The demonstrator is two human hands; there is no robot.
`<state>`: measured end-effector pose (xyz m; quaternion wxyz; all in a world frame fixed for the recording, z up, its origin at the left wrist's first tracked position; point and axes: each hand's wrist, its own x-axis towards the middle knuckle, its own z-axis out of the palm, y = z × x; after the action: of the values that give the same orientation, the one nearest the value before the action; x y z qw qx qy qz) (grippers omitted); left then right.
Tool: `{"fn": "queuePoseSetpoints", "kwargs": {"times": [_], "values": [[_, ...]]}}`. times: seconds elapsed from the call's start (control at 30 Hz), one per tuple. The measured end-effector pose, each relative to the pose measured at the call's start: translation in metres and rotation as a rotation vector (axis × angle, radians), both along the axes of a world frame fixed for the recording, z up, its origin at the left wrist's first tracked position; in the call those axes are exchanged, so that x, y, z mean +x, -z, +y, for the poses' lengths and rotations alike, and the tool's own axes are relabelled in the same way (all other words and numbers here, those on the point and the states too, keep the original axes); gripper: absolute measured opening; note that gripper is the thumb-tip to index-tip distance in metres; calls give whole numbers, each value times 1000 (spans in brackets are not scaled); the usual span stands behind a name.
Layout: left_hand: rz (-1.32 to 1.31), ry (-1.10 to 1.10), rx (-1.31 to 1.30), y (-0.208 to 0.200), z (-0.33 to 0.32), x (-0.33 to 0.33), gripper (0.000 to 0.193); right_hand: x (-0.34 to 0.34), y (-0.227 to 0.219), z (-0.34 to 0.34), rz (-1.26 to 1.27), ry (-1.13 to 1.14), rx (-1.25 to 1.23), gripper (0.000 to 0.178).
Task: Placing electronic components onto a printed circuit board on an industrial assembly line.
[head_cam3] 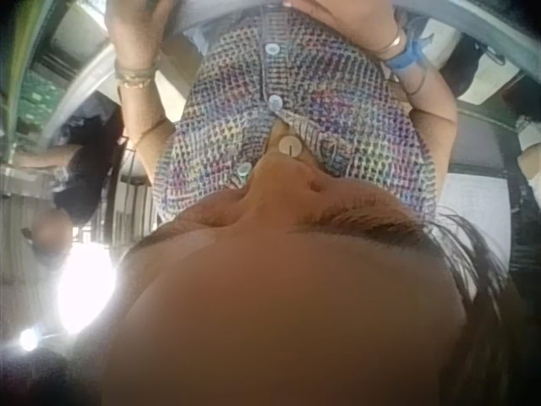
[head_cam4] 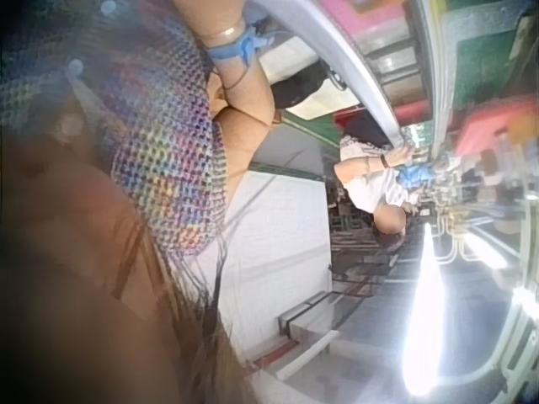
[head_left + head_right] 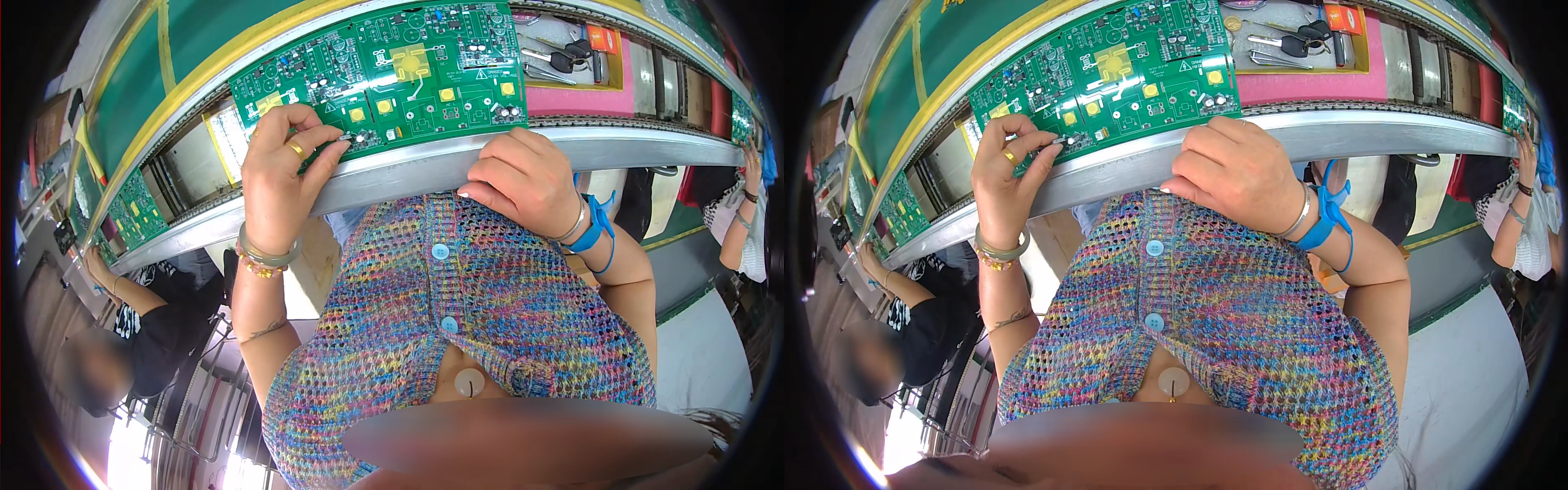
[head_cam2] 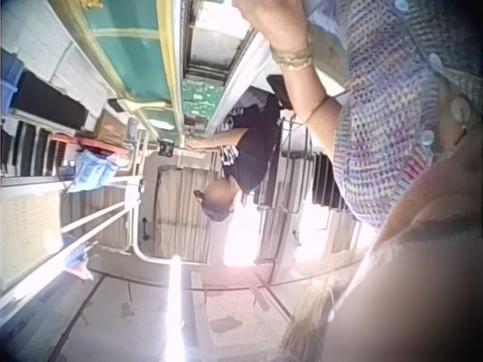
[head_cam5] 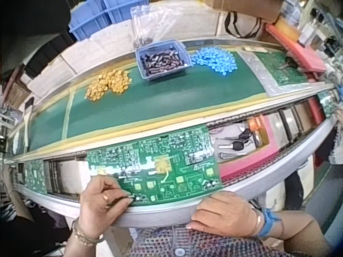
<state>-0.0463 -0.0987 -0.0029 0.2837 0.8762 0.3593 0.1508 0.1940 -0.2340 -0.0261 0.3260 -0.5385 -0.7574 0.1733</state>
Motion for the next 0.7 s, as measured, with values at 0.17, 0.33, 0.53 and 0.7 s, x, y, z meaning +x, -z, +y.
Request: {"fn": "queuePoseSetpoints", "kwargs": {"times": [0.17,0.33,0.53,0.7], "values": [[70,94,159,-4,-3,4,21,1,0,0,0,6,8,23],[121,135,245,-6,-6,7,24,1,1,-1,0,9,9,23],[19,-10,193,-12,1,-15,24,0,2,-1,11,-3,1,23],[430,-390,230,-11,26,-52,27,-13,-6,14,41,-138,30,24]]}}
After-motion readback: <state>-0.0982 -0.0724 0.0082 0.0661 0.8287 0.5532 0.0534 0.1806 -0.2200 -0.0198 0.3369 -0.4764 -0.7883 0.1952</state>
